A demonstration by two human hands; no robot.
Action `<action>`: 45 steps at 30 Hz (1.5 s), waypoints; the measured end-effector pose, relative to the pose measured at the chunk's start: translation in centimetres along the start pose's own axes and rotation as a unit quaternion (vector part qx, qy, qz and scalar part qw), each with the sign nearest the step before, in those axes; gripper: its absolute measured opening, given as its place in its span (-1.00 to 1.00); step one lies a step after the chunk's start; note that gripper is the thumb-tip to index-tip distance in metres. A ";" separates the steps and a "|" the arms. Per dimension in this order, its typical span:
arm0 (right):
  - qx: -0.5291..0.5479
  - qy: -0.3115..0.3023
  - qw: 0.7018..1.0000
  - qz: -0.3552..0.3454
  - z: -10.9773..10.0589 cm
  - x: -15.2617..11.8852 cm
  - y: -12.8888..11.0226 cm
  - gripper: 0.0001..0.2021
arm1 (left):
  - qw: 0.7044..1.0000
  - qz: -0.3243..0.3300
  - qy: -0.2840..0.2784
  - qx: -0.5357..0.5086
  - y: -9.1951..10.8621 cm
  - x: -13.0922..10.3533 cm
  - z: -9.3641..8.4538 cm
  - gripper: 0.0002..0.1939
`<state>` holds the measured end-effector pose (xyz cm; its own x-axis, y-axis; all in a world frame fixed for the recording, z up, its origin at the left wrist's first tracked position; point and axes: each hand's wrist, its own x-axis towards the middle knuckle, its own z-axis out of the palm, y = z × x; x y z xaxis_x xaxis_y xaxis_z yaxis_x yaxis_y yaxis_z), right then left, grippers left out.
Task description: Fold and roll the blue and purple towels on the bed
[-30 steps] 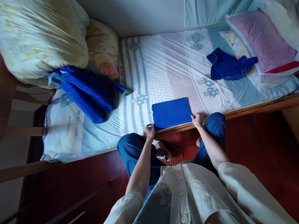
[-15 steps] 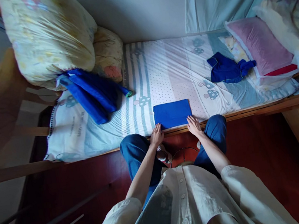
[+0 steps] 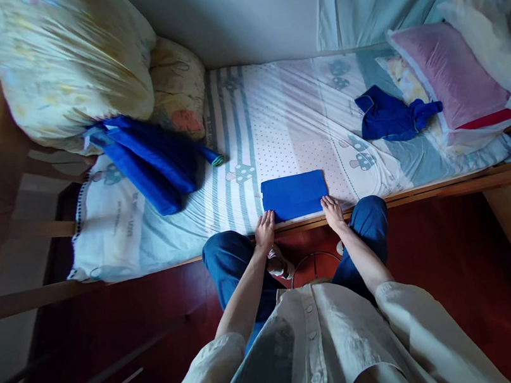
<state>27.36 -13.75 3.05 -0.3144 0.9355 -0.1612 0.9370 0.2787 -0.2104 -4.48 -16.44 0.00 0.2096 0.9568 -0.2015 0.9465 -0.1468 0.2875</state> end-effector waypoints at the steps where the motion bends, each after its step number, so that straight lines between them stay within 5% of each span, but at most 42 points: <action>1: -0.002 -0.002 1.000 0.001 -0.1 0.0 0.0 -0.40 | 1.000 0.003 -0.004 0.002 0.0 0.0 -0.1 -0.36; 26: 0.072 -0.029 0.995 0.057 -2.3 -2.6 -0.9 -0.52 | 0.982 -0.100 0.038 -0.154 2.2 -2.8 -2.8 -0.46; 32: 0.205 0.034 0.968 0.140 -1.5 -1.0 0.6 -0.64 | 0.947 -0.181 0.097 -0.247 1.7 -1.3 -3.2 -0.41; 38: 0.252 0.070 0.945 0.195 -0.1 0.3 1.5 -0.73 | 0.884 -0.291 0.137 -0.339 1.4 0.2 -3.1 -0.58; 45: 0.314 0.082 0.917 0.231 0.2 1.1 1.5 -0.74 | 0.872 -0.339 0.118 -0.333 0.9 0.9 -2.9 -0.68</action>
<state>28.43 -12.33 2.37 0.1696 0.9568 -0.2360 0.6767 -0.2872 -0.6779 -4.11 -15.04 2.78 -0.4726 0.8039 -0.3611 0.4639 0.5753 0.6737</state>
